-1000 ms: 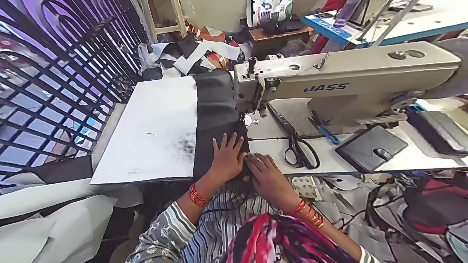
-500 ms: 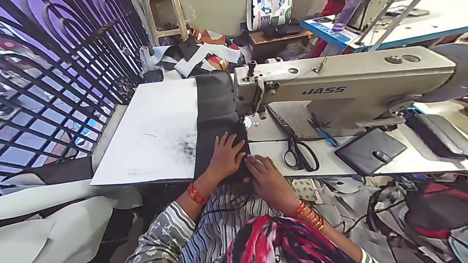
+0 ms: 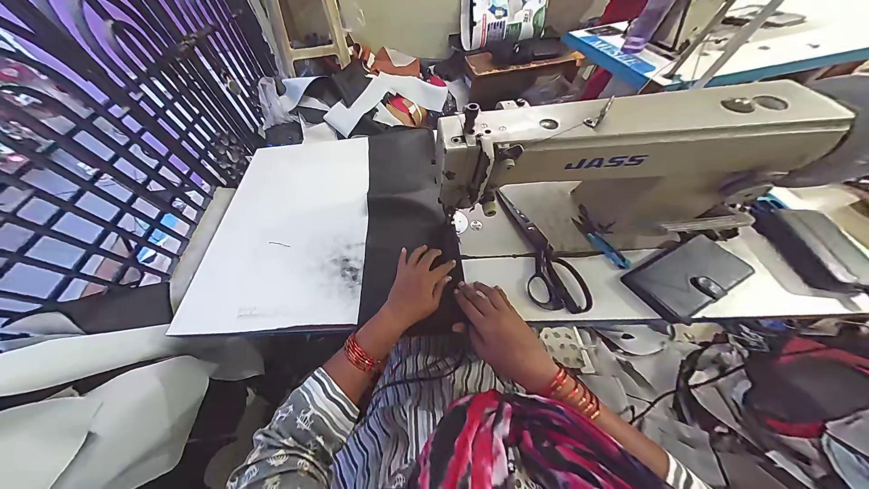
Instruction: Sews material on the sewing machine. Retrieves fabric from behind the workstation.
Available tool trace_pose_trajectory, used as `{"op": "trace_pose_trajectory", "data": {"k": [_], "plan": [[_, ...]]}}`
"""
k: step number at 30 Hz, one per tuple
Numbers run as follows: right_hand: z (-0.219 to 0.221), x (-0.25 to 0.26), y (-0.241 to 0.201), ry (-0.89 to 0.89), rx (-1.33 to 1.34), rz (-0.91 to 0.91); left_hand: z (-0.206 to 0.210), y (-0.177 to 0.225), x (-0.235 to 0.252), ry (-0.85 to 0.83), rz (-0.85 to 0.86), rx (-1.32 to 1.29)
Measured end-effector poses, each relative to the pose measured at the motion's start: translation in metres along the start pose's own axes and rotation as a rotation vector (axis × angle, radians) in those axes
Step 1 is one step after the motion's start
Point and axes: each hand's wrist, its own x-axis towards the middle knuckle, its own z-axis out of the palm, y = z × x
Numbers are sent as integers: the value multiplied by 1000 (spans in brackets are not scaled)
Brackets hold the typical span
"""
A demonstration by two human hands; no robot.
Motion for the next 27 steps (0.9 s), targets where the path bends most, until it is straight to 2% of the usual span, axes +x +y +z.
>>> {"op": "trace_pose_trajectory", "data": {"k": [5,10,14,16,19,21,23,27], "plan": [[2,0,1,10,-10,-3,-1,-8,9,-24,33,-38],[2,1,0,11,-21,12,-7,11,5,-192,-155,51],[2,3,-1,6,-34,15,3,11,-1,34,-69,-46],[2,4,-2,-1,-50,18,-1,14,-1,-30,-98,-59],[0,5,-1,-9,-68,21,-7,23,-1,-213,-198,21],[0,6,-1,-12,-66,24,-5,20,0,-228,-205,65],[1,6,-1,-18,-70,27,-2,14,1,-164,-167,66],[1,7,0,-1,-85,12,6,0,6,61,13,-36]]}}
